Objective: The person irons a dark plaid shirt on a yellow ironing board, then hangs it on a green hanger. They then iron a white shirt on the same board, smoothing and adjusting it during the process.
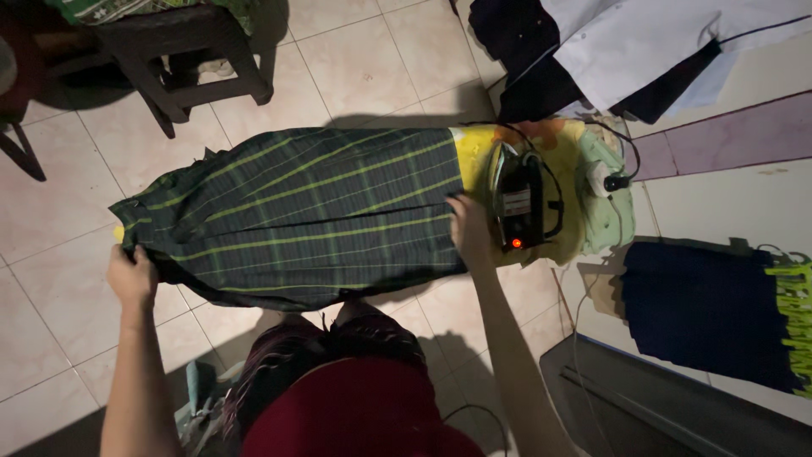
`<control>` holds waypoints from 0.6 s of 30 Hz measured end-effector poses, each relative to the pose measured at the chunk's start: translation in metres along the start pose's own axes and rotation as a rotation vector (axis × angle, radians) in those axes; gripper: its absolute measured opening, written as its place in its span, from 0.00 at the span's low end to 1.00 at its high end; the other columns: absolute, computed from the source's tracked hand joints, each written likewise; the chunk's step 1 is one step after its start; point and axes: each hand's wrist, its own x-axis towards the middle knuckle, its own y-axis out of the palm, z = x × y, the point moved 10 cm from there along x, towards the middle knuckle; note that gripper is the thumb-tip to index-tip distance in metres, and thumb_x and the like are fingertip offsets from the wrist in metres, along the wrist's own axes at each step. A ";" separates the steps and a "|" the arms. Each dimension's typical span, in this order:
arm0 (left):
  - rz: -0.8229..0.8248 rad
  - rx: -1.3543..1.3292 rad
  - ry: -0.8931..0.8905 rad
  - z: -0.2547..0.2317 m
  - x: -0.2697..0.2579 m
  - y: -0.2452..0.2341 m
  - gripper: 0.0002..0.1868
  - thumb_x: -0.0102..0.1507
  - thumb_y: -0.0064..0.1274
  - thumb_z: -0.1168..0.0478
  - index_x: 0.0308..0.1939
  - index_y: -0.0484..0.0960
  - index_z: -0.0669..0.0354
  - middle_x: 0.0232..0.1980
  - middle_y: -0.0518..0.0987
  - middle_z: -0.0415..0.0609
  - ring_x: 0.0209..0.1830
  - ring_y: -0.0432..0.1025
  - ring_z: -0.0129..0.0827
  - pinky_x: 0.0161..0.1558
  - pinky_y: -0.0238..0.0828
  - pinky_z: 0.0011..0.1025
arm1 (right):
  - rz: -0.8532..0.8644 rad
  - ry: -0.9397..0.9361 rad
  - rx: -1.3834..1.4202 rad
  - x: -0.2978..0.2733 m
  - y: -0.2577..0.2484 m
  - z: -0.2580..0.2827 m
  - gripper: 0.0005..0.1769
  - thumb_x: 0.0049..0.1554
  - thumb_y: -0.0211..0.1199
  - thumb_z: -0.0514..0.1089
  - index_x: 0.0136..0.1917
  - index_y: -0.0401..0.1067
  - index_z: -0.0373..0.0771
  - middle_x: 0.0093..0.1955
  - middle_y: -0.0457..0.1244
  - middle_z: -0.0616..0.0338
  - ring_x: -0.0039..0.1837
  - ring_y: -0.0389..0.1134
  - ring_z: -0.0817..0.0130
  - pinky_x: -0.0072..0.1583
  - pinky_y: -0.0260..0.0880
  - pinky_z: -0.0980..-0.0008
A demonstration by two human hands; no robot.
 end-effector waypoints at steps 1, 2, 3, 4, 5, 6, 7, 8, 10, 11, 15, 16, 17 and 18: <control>0.022 -0.014 -0.015 0.002 0.001 0.001 0.14 0.73 0.52 0.58 0.51 0.77 0.69 0.46 0.81 0.68 0.45 0.75 0.62 0.47 0.69 0.49 | 0.087 0.013 0.003 0.008 0.015 -0.006 0.20 0.56 0.63 0.34 0.63 0.72 0.37 0.61 0.65 0.46 0.65 0.63 0.46 0.66 0.63 0.54; 0.043 -0.026 -0.031 0.003 0.003 0.001 0.14 0.73 0.52 0.58 0.51 0.77 0.69 0.46 0.81 0.67 0.45 0.76 0.61 0.47 0.69 0.49 | 0.174 0.024 0.008 0.015 0.032 -0.012 0.19 0.55 0.64 0.35 0.61 0.74 0.38 0.59 0.65 0.49 0.64 0.63 0.47 0.65 0.64 0.55; 0.041 -0.015 -0.031 0.003 0.004 0.000 0.14 0.73 0.52 0.58 0.51 0.78 0.69 0.46 0.80 0.67 0.46 0.75 0.62 0.47 0.69 0.49 | 0.261 0.035 0.014 0.020 0.049 -0.018 0.18 0.54 0.65 0.37 0.59 0.75 0.39 0.58 0.66 0.52 0.63 0.64 0.49 0.64 0.65 0.56; 0.038 -0.004 -0.031 0.003 0.006 -0.001 0.14 0.72 0.53 0.58 0.52 0.78 0.68 0.46 0.80 0.67 0.46 0.75 0.62 0.47 0.69 0.49 | 0.385 0.055 -0.078 0.023 0.067 -0.028 0.13 0.56 0.64 0.38 0.55 0.76 0.42 0.56 0.66 0.56 0.63 0.64 0.52 0.63 0.65 0.56; 0.034 0.007 -0.031 0.003 0.008 -0.003 0.14 0.72 0.53 0.58 0.52 0.79 0.68 0.46 0.80 0.67 0.47 0.75 0.62 0.47 0.69 0.49 | 0.508 0.075 -0.171 0.023 0.081 -0.041 0.08 0.58 0.64 0.39 0.52 0.76 0.44 0.55 0.66 0.59 0.63 0.64 0.55 0.62 0.65 0.56; 0.053 0.017 -0.052 0.005 0.008 -0.001 0.14 0.72 0.53 0.58 0.52 0.79 0.67 0.46 0.80 0.67 0.47 0.75 0.62 0.48 0.69 0.49 | 0.631 0.092 -0.266 0.020 0.090 -0.053 0.04 0.60 0.64 0.41 0.49 0.76 0.47 0.53 0.67 0.63 0.63 0.65 0.57 0.62 0.65 0.56; 0.071 0.026 -0.072 0.007 0.009 0.000 0.14 0.72 0.53 0.58 0.52 0.79 0.67 0.46 0.80 0.68 0.47 0.75 0.63 0.48 0.69 0.49 | 0.556 0.033 -0.203 0.026 0.081 -0.051 0.03 0.59 0.65 0.40 0.48 0.75 0.47 0.54 0.65 0.62 0.63 0.65 0.57 0.62 0.66 0.57; 0.090 0.034 -0.096 0.010 0.009 0.002 0.14 0.72 0.52 0.57 0.52 0.79 0.67 0.46 0.80 0.68 0.47 0.75 0.63 0.49 0.69 0.50 | 0.482 -0.026 -0.141 0.031 0.069 -0.049 0.03 0.58 0.65 0.39 0.46 0.75 0.46 0.54 0.64 0.60 0.63 0.64 0.57 0.62 0.67 0.58; 0.090 0.017 -0.089 0.011 0.009 0.003 0.14 0.72 0.52 0.57 0.53 0.78 0.67 0.47 0.80 0.68 0.48 0.75 0.63 0.49 0.69 0.50 | 0.407 -0.135 -0.021 0.040 0.057 -0.037 0.07 0.53 0.68 0.41 0.46 0.74 0.43 0.55 0.62 0.56 0.61 0.63 0.54 0.60 0.66 0.57; 0.091 0.007 -0.086 0.012 0.008 0.004 0.15 0.72 0.52 0.56 0.53 0.78 0.67 0.48 0.80 0.68 0.49 0.74 0.63 0.49 0.69 0.50 | 0.405 -0.186 0.037 0.041 0.053 -0.031 0.12 0.49 0.70 0.43 0.46 0.74 0.40 0.56 0.62 0.53 0.59 0.63 0.51 0.57 0.65 0.55; 0.103 -0.009 -0.128 0.015 0.009 0.008 0.15 0.72 0.51 0.56 0.53 0.78 0.66 0.48 0.80 0.68 0.49 0.75 0.63 0.51 0.69 0.50 | 0.497 -0.165 0.067 0.035 0.062 -0.019 0.13 0.49 0.71 0.43 0.49 0.76 0.43 0.54 0.62 0.56 0.59 0.63 0.54 0.59 0.65 0.57; 0.108 0.003 -0.120 0.014 0.011 0.008 0.15 0.72 0.51 0.56 0.53 0.78 0.66 0.48 0.80 0.68 0.50 0.74 0.63 0.51 0.69 0.50 | 0.493 -0.150 0.080 0.036 0.065 -0.021 0.11 0.51 0.70 0.43 0.48 0.76 0.43 0.54 0.63 0.57 0.59 0.64 0.54 0.59 0.66 0.59; 0.114 0.015 -0.112 0.013 0.013 0.007 0.15 0.72 0.51 0.56 0.53 0.78 0.66 0.48 0.80 0.69 0.50 0.74 0.64 0.51 0.68 0.50 | 0.490 -0.134 0.092 0.037 0.069 -0.024 0.09 0.52 0.70 0.42 0.47 0.75 0.43 0.54 0.64 0.57 0.58 0.65 0.54 0.60 0.67 0.60; 0.128 0.020 -0.112 0.014 0.013 0.006 0.16 0.71 0.51 0.55 0.53 0.78 0.66 0.48 0.80 0.69 0.49 0.74 0.64 0.51 0.68 0.50 | 0.489 -0.117 0.107 0.035 0.073 -0.028 0.07 0.53 0.69 0.41 0.45 0.74 0.43 0.54 0.66 0.57 0.58 0.66 0.55 0.61 0.68 0.62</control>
